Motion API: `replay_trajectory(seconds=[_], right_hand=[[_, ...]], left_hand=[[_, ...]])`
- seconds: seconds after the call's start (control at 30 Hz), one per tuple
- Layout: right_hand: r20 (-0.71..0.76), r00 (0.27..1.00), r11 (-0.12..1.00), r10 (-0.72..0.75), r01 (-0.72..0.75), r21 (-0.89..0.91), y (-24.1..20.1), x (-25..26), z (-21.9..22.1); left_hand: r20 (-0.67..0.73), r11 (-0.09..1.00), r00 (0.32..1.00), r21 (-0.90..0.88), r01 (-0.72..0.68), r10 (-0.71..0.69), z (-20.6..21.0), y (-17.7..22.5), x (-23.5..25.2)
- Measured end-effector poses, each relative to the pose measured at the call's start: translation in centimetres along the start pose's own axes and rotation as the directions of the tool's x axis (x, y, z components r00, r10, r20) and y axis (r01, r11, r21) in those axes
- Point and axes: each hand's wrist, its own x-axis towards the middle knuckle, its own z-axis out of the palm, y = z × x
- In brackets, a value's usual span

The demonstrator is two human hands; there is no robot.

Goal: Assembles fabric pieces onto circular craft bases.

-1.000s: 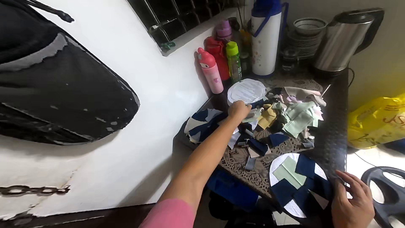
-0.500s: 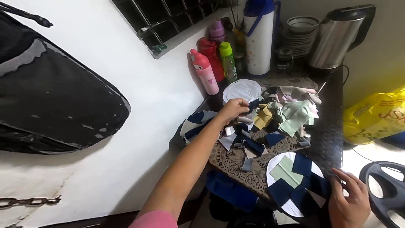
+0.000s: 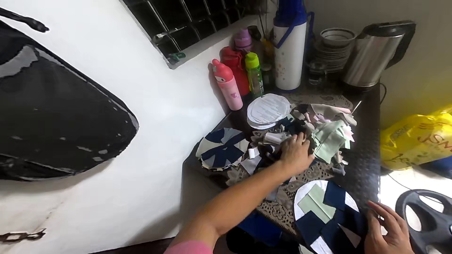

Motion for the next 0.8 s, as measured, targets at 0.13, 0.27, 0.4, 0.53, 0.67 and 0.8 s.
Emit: replay_trajectory(seconds=[0.13, 0.27, 0.4, 0.53, 0.67, 0.8], right_hand=[[0.024, 1.0, 1.0, 0.001, -0.001, -0.006, -0.1, 0.0, 0.0], [0.025, 1.0, 1.0, -0.001, 0.001, 0.002, -0.1, 0.0, -0.1], [0.022, 1.0, 1.0, 0.007, -0.007, -0.006, -0.2, -0.1, -0.1], [0.017, 1.0, 1.0, 0.016, -0.015, -0.013, -0.1, 0.0, -0.1], [0.022, 1.0, 1.0, 0.012, -0.012, -0.024, 0.1, 0.0, -0.1], [0.022, 1.0, 1.0, 0.004, -0.004, -0.026, 0.2, -0.1, -0.1]], left_hand=[[0.061, 0.998, 0.996, 0.005, 0.059, -0.06, 1.4, 1.2, -1.9], [0.086, 0.998, 0.994, 0.0, 0.065, -0.065, 0.1, 1.6, -2.1], [-0.1, 0.99, 0.988, -0.093, 0.108, -0.117, -3.8, 0.6, -0.3], [-0.236, 0.985, 0.967, -0.161, 0.059, -0.097, -5.0, -3.4, 3.7], [-0.143, 0.979, 0.99, -0.199, -0.041, 0.012, -3.4, -5.3, 3.5], [-0.256, 0.968, 0.938, -0.021, -0.249, 0.235, 0.0, -5.5, -2.0]])
